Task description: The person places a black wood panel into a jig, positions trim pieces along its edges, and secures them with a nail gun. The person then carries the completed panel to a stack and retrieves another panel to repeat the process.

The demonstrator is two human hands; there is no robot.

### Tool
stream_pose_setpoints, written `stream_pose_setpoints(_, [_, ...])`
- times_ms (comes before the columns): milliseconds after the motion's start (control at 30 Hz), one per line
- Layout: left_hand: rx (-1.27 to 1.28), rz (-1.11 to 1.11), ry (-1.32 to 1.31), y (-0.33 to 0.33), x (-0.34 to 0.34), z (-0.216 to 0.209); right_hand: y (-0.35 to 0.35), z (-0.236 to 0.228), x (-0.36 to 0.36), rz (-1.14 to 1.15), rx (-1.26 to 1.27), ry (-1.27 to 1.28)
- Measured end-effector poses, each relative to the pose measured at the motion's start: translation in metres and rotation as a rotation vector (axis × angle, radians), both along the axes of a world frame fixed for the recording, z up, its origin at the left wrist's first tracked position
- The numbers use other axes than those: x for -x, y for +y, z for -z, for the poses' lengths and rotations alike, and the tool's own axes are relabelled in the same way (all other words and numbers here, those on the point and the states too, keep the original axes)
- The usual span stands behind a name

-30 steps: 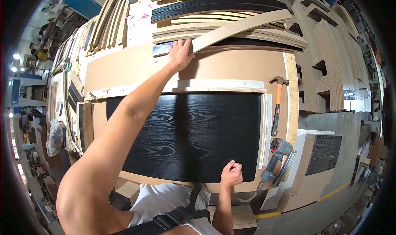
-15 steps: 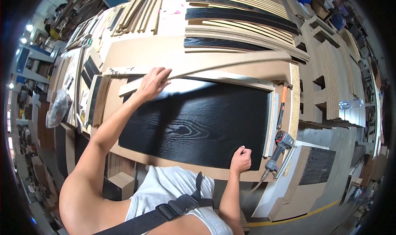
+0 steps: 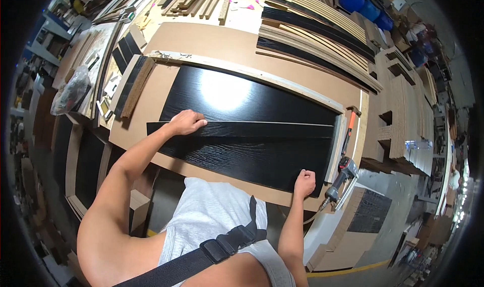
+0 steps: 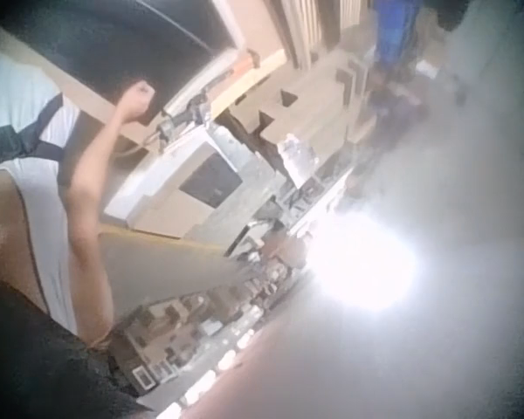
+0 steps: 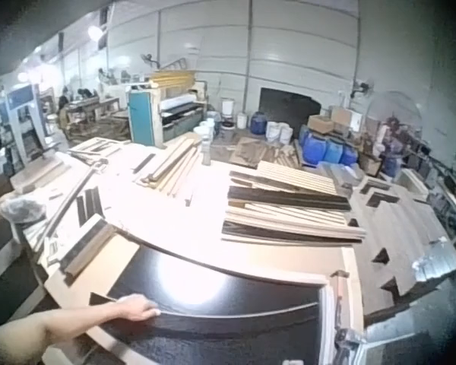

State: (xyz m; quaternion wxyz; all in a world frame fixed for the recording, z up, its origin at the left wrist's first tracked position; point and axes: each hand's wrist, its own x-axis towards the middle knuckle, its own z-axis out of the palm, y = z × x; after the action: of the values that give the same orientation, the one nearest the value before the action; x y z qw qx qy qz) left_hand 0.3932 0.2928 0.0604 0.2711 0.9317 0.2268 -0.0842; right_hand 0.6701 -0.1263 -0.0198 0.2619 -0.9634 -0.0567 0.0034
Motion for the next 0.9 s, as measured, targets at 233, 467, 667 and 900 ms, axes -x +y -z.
stream_pose_setpoints(233, [-0.166, -0.189, -0.062, 0.035, -0.048, 0.021, -0.033, 0.012, -0.006, -0.070, -0.267, 0.140])
stream_pose_setpoints(467, [-0.307, -0.123, -0.248, -0.024, -0.120, 0.037, -0.029, 0.001, -0.006, -0.043, -0.292, 0.163])
stream_pose_setpoints(667, [-0.354, 0.131, -0.231, -0.078, -0.181, 0.063, -0.022, 0.000, -0.011, -0.081, -0.213, 0.161])
stream_pose_setpoints(900, [-0.377, 0.317, -0.383, -0.087, -0.248, 0.090, -0.032, -0.002, -0.017, -0.117, -0.226, 0.065])
